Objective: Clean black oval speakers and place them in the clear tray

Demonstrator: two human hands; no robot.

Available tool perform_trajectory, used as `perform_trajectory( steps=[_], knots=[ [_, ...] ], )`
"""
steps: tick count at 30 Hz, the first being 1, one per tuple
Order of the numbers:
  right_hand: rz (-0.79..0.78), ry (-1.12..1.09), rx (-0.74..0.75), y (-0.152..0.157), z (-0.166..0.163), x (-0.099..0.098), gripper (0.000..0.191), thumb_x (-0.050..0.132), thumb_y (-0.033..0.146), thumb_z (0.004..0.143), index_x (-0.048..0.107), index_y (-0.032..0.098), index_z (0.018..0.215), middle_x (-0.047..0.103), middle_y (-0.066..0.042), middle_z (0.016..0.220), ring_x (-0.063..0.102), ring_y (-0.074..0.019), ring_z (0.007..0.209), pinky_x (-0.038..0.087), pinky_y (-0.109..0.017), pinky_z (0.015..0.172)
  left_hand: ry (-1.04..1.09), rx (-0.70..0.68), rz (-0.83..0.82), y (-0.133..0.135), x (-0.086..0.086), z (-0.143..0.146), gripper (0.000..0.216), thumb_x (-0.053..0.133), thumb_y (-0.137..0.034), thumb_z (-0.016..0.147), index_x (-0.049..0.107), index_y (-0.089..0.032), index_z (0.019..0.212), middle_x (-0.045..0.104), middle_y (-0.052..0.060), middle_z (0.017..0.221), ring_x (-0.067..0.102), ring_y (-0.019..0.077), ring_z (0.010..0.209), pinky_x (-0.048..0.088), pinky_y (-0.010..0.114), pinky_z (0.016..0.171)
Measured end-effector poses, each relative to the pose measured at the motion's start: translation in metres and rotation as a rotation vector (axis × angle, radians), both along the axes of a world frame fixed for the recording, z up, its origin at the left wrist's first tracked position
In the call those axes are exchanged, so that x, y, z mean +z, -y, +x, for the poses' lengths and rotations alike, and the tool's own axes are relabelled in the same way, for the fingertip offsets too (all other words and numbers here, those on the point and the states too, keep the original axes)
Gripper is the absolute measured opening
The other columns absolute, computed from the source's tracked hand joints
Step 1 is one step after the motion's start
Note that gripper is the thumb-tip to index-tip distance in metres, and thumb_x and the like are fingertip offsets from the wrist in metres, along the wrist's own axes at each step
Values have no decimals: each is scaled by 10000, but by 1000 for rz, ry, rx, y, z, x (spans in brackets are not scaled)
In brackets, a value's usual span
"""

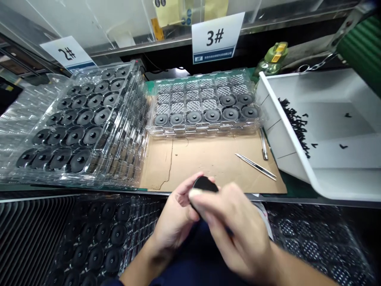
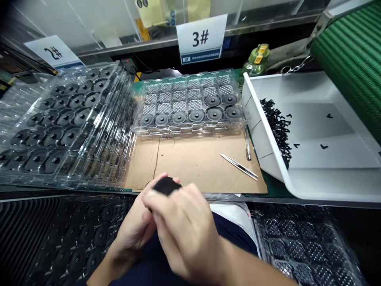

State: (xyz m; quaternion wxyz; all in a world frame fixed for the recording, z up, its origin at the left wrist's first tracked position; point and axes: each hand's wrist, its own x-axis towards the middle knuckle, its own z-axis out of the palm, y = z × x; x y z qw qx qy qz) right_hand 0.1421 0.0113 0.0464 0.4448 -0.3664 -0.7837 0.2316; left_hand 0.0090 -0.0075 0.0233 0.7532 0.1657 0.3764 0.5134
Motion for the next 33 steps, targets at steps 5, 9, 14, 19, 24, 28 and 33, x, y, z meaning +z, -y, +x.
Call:
perform_trajectory(
  steps=[5,9,14,19,24,28,33],
  knots=[
    [-41,26,-5,-3,-4,1,232,434,89,866,561,161,1046,683,-41,827,565,-131,667,419,-286,619,31,-18,-7,1,-1,-2,642,852,-356,516,659,-244,1118,675,75,1148,610,263,1080,434,380,997],
    [1,34,-18,-5,-8,1,246,433,93,872,538,137,1090,679,-55,847,571,-151,715,418,-312,679,29,-62,-7,2,1,-3,616,861,-364,482,691,-208,1053,695,86,1100,608,255,1079,413,352,1009],
    [-49,157,45,5,8,-5,251,426,65,862,571,124,1059,644,-26,777,502,-113,622,357,-275,600,156,-10,-79,4,-6,-19,638,892,-264,461,686,-256,1065,705,40,1078,657,203,966,502,277,868],
    [151,268,176,-21,3,8,254,404,187,939,619,195,1073,566,7,622,423,-133,593,287,-318,625,114,-125,-158,4,-13,-15,486,792,-329,638,666,-242,1099,715,1,986,643,219,1007,478,322,923],
    [-128,191,225,-29,-9,4,231,418,157,931,579,206,1089,626,10,782,501,-100,663,344,-276,665,102,-227,-137,10,-15,-21,355,767,-279,661,703,-158,988,716,2,811,679,234,843,525,319,788],
    [13,274,182,-22,-26,2,255,386,170,932,600,166,1071,583,0,658,468,-123,601,312,-304,622,199,-117,-146,11,-25,-27,240,739,-294,712,709,-160,907,704,18,792,666,194,866,524,316,825],
    [-244,112,90,-53,-20,-20,236,439,249,922,615,215,1076,691,-15,886,590,-129,745,406,-282,693,332,-121,-149,5,-25,-36,388,792,-339,650,696,-203,1001,715,40,985,686,197,859,557,267,749]
  ],
)
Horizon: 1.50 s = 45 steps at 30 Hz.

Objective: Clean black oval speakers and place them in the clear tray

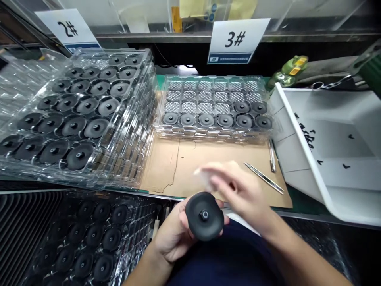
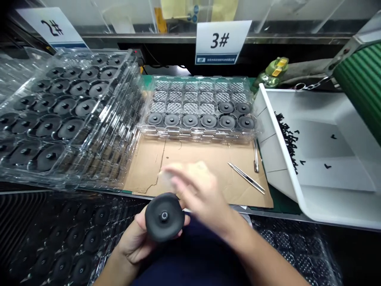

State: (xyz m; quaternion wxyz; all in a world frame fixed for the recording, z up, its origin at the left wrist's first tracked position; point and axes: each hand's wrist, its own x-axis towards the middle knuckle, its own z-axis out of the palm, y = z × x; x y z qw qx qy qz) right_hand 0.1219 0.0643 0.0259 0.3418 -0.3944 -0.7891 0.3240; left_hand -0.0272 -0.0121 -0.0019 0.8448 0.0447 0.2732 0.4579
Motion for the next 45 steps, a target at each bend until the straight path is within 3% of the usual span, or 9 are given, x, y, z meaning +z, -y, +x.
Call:
perform_trajectory(
  steps=[3,11,15,20,23,27,33,37,45],
  knots=[
    [-389,61,-296,-5,16,-31,282,474,371,882,647,212,1038,691,-48,1045,627,-191,900,474,-284,707,129,33,26,-2,0,-8,545,795,-429,608,656,-235,1098,688,50,1095,677,239,941,563,290,759],
    [-788,91,-158,54,24,-86,382,489,479,840,658,193,1027,710,-73,1010,657,-226,888,525,-329,772,108,102,-58,-6,-8,-14,609,820,-412,558,649,-226,1112,657,55,1122,662,237,955,553,298,787],
    [-437,60,-328,34,10,-31,280,485,389,883,625,226,1063,689,-47,1048,639,-187,906,500,-278,736,-3,133,-31,-8,-6,-12,592,837,-334,570,639,-238,1120,652,48,1127,654,229,963,543,286,800],
    [146,-5,51,31,-22,17,264,463,142,886,568,178,1125,707,-35,891,616,-138,741,447,-281,688,-115,217,45,-7,-12,-11,570,809,-371,615,631,-239,1140,640,57,1176,599,218,1075,487,288,914],
    [-27,58,111,30,-8,-10,232,457,203,895,611,207,1068,715,-17,872,596,-124,667,444,-262,622,-190,313,65,-3,-17,-17,558,807,-374,612,631,-271,1131,621,31,1213,582,243,1121,468,333,962],
    [-284,210,-210,13,33,-81,284,426,327,891,655,228,1028,711,-38,935,608,-147,687,475,-269,618,-160,318,76,2,-16,-19,546,787,-388,629,631,-270,1139,632,20,1195,599,245,1112,474,333,965],
    [-244,270,-501,7,44,-144,321,505,302,794,668,188,1046,590,-167,1129,511,-358,1082,381,-594,891,-30,190,147,0,-1,2,517,683,-493,716,613,-275,1179,646,22,1199,589,288,1134,453,401,997],
    [-197,150,-501,23,39,-125,364,474,310,834,601,213,1161,518,-136,1273,424,-323,1212,301,-568,1021,-100,101,265,0,1,14,508,483,-581,830,533,-318,1262,637,40,1179,648,282,1032,492,422,918],
    [-347,-227,-434,56,58,-59,234,498,309,899,573,243,1110,656,-36,974,618,-136,858,519,-260,761,-1375,35,1034,2,-7,24,1065,710,-111,731,-32,-458,1411,502,72,1267,489,241,1190,366,433,1009]
  ],
)
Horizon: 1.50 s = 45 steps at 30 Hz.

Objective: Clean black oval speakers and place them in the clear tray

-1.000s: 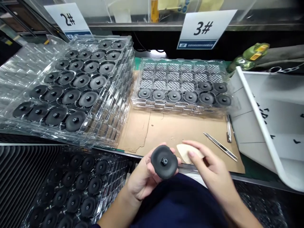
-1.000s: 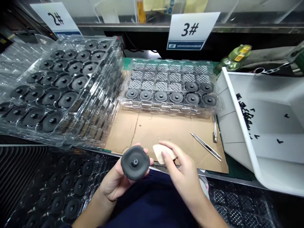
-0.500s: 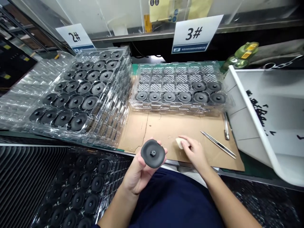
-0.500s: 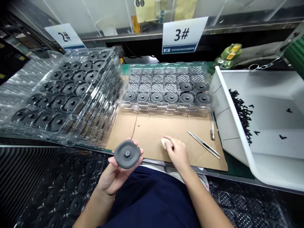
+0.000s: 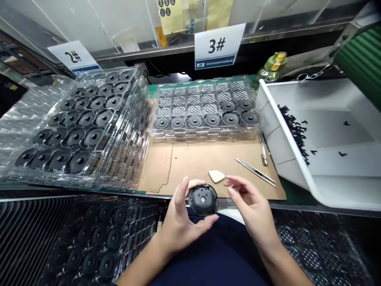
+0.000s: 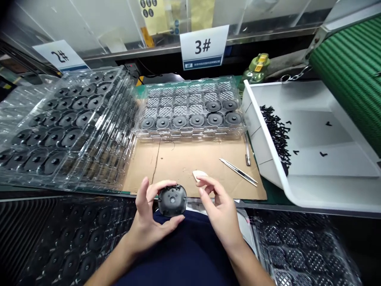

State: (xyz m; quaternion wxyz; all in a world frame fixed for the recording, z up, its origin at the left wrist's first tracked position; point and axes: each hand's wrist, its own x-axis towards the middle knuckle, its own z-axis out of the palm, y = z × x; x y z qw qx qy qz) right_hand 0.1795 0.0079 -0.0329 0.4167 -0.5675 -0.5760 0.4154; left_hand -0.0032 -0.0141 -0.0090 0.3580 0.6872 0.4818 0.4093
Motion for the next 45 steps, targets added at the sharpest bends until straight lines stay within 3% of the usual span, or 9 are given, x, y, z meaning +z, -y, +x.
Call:
perform_trajectory(
  steps=[2,7,12,16,23,27,32,39,45],
  knots=[
    [-39,-134,71,3,4,15,232,555,288,876,582,263,1104,653,-13,909,608,-125,826,509,-244,753,-37,-33,5,-1,4,2,1102,712,-115,730,-91,-467,1398,497,72,1259,503,227,1169,374,416,1000],
    [-224,-268,471,-5,8,43,180,600,264,854,647,280,1028,662,21,810,605,-99,767,479,-221,733,57,-91,-82,-2,11,2,1140,745,-157,708,-112,-440,1405,538,54,1196,551,203,1104,390,358,981],
    [-447,-462,552,-15,8,51,221,677,270,797,648,261,1016,662,43,765,594,-74,723,458,-197,700,187,-160,-309,1,13,-2,1073,725,-267,736,-72,-304,1453,566,85,1177,572,223,1071,394,335,965],
    [-534,-559,578,-15,4,54,218,698,251,774,650,237,987,645,52,726,577,-57,681,452,-181,675,301,-172,-478,2,15,-5,1095,738,-375,707,-36,-221,1465,591,115,1162,571,261,1092,371,359,991],
    [-594,-626,652,-13,-1,56,207,681,193,781,646,215,983,663,46,715,588,-51,655,457,-172,643,431,-287,-678,0,15,-10,1127,754,-483,647,11,-258,1464,630,111,1140,564,286,1114,295,440,1046],
    [-624,-635,680,-11,-4,55,174,680,174,775,646,207,943,674,45,724,601,-52,666,465,-178,668,425,-339,-739,-1,15,-15,1139,753,-516,625,35,-252,1469,648,110,1087,580,290,1065,342,438,996],
    [-666,-662,682,-8,-5,49,118,696,187,757,590,172,809,665,29,738,602,-58,680,463,-185,659,414,-357,-756,0,15,-17,1140,778,-453,623,38,-253,1466,649,92,1063,587,274,1054,327,415,1010],
    [-729,-692,612,-2,0,48,191,706,196,743,583,180,889,705,21,708,637,-65,643,491,-202,679,414,-391,-711,-1,15,-16,1088,792,-371,633,86,-265,1454,605,85,1144,547,240,1123,285,357,1046],
    [-630,-563,437,9,14,32,241,723,345,727,607,178,855,679,-1,703,630,-103,649,486,-227,637,341,-366,-695,-4,12,-13,1005,779,-373,656,151,-283,1436,600,73,1141,546,243,1107,310,358,1013]
  ],
)
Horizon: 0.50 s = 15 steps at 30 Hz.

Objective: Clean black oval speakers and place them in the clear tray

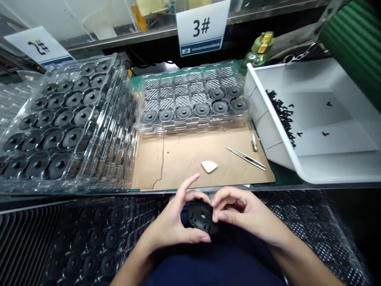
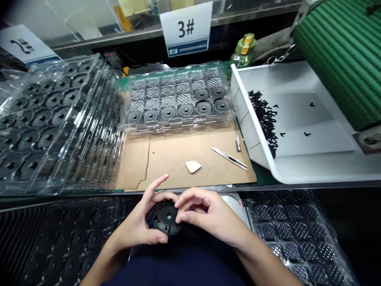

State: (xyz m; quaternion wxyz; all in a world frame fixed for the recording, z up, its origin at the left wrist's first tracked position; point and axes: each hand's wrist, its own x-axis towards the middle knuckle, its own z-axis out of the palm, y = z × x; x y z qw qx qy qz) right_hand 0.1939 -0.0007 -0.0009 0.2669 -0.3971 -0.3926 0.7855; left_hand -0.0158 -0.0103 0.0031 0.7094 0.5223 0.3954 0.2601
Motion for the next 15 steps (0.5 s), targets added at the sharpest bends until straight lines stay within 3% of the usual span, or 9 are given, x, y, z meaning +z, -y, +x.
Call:
perform_trajectory(
  steps=[4,8,12,13,15],
  knots=[
    [69,192,-239,20,25,-25,256,690,415,738,620,175,791,554,35,602,518,-83,534,417,-210,535,-34,24,-2,-3,-11,9,906,725,-418,713,179,-268,1421,614,72,1092,557,231,1050,343,346,960],
    [236,447,-332,43,45,-37,128,646,281,764,674,202,860,620,-21,861,497,-101,638,428,-233,602,-74,19,-84,-12,-26,29,785,672,-488,737,297,-217,1371,627,86,1048,564,240,1013,364,345,931],
    [241,508,-354,53,51,-40,502,660,278,765,535,246,1250,609,18,803,453,-90,568,426,-237,589,-73,-16,-119,-23,-39,65,659,632,-525,755,424,-211,1296,640,89,1026,557,243,1035,385,334,920],
    [264,519,-377,53,53,-44,491,655,315,779,538,248,1251,620,13,817,493,-101,613,442,-250,636,-85,-45,-126,-25,-41,74,648,621,-534,760,437,-209,1290,641,89,1013,570,235,999,404,326,889],
    [307,537,-420,54,62,-60,298,599,405,827,659,223,1055,645,-6,812,564,-131,735,459,-279,735,-118,-185,-194,-26,-44,92,680,580,-571,773,414,-214,1326,644,83,975,604,199,824,446,308,769]
  ],
)
